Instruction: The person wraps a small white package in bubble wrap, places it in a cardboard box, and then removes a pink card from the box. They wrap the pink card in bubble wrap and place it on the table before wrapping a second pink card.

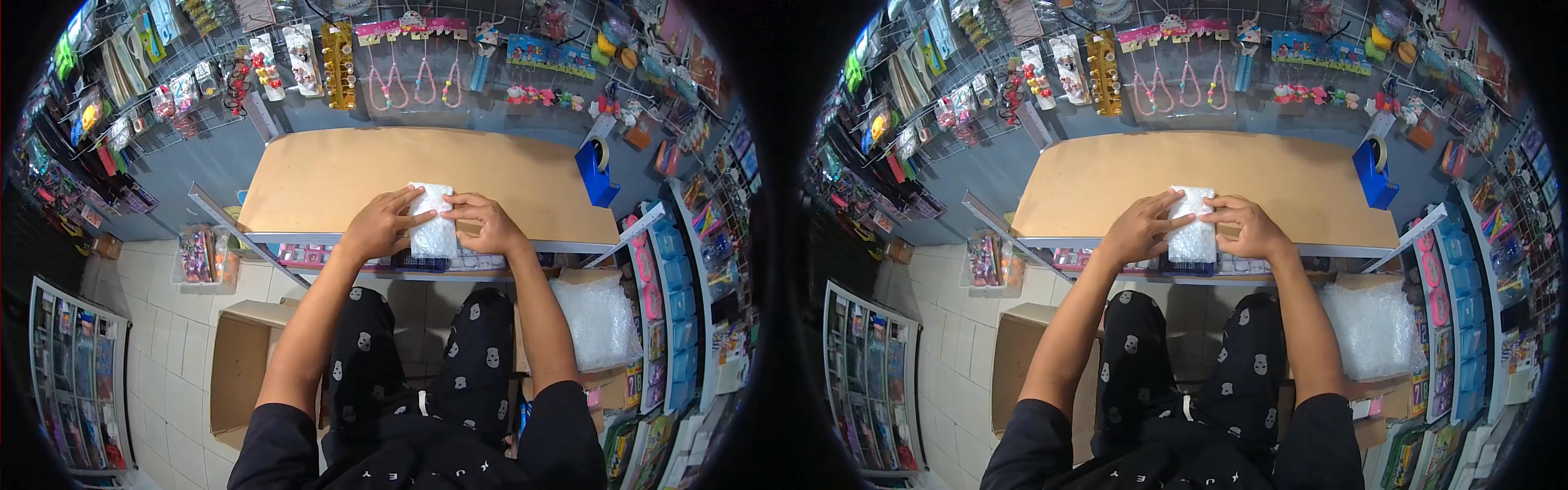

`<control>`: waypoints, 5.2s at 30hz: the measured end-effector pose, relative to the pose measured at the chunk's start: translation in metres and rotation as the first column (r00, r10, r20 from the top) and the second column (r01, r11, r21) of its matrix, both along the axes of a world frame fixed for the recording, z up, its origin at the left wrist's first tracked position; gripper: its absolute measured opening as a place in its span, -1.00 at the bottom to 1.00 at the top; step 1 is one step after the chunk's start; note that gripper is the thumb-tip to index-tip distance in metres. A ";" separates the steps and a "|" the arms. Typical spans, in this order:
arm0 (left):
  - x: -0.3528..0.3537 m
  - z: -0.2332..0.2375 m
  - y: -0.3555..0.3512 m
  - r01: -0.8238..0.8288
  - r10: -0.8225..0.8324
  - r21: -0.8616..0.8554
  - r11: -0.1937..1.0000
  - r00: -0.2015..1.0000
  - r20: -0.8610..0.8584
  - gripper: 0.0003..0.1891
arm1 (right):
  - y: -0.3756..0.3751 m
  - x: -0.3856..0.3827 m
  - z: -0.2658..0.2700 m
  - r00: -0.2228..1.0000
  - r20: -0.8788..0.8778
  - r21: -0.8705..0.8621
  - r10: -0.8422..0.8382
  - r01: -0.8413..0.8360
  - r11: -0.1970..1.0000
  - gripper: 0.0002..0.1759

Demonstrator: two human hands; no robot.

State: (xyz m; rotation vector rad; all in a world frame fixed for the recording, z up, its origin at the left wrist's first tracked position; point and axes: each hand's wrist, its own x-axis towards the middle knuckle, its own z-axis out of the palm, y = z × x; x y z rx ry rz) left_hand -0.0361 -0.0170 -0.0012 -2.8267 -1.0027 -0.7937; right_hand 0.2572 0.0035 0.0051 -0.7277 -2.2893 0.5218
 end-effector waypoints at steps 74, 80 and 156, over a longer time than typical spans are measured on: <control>0.015 0.012 0.004 -0.017 0.203 -0.394 0.919 0.876 0.437 -0.72 | 0.005 -0.032 -0.014 0.917 -0.294 -0.325 -0.269 0.168 0.931 -0.82; 0.021 0.017 0.006 -0.067 0.279 -0.479 0.875 0.878 0.388 -0.76 | 0.004 -0.026 -0.010 0.976 -0.136 -0.068 -0.171 0.163 0.984 -0.69; 0.021 -0.001 0.011 0.036 0.251 -0.451 0.892 0.791 0.558 -0.78 | 0.080 0.313 0.037 0.353 -0.071 -0.180 -0.933 0.915 0.360 -0.74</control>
